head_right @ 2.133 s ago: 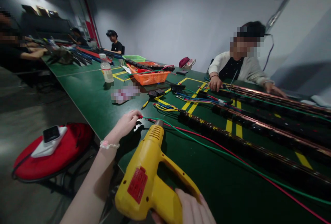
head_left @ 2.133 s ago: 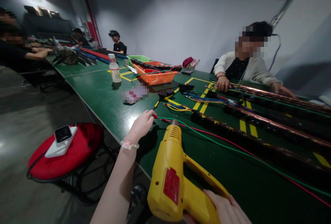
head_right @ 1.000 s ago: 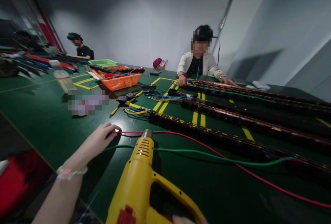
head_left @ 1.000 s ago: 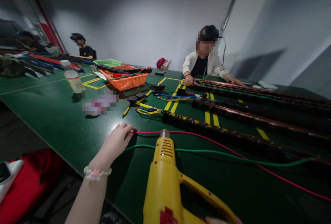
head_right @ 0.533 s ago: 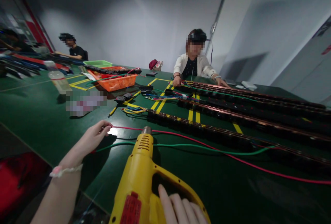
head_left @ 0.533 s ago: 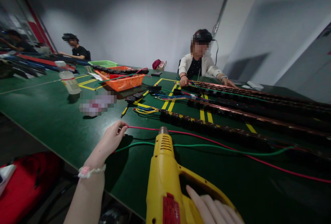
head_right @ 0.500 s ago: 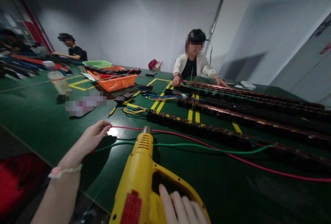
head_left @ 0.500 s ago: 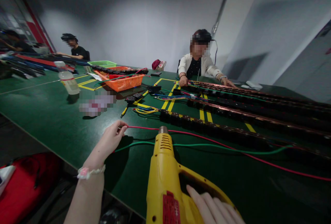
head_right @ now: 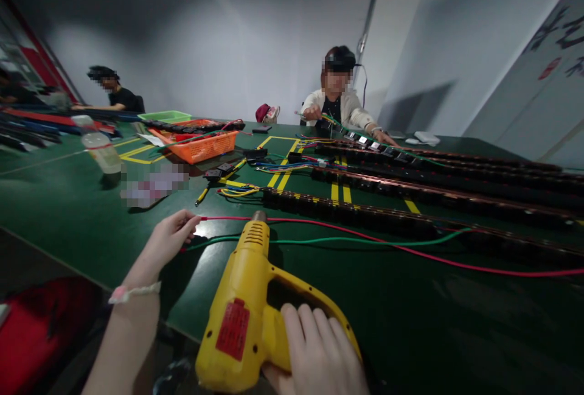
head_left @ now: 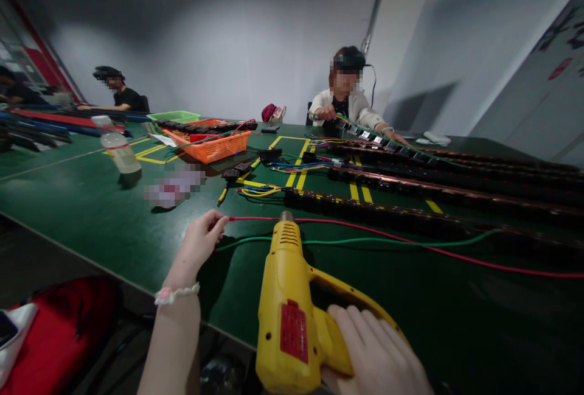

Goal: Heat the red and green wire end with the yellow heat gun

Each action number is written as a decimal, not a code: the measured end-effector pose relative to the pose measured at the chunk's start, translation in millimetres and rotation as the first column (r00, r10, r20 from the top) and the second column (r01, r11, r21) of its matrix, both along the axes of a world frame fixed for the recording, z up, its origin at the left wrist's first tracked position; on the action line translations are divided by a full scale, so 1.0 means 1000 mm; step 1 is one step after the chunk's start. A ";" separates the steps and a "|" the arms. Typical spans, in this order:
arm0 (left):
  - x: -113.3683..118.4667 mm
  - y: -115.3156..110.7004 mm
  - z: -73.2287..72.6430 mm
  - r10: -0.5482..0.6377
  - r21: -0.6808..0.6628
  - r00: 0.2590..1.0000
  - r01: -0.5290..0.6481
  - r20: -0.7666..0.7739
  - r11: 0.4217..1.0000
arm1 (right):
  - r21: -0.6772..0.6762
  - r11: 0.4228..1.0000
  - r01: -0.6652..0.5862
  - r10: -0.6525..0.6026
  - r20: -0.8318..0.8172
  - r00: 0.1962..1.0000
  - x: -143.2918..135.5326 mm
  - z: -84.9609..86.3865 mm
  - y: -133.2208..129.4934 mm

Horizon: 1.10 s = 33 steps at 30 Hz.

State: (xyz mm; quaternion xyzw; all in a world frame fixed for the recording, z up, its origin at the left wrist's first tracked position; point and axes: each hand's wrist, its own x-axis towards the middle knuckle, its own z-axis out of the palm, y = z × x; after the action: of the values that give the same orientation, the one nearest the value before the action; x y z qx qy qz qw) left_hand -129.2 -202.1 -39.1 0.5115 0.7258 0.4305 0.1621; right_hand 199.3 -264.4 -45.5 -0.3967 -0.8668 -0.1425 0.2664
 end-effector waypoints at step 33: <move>-0.014 -0.003 0.002 0.073 0.090 0.983 -0.058 -0.168 0.994 | 0.060 0.987 -0.150 0.156 -0.119 0.981 -0.071 -0.011 -0.014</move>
State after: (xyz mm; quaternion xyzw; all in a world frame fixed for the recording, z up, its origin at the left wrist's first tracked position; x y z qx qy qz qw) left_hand -143.0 -205.0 -36.9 0.5289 0.7344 0.4206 0.0629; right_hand 128.2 -278.7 -56.1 -0.3300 -0.8728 -0.1188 0.3395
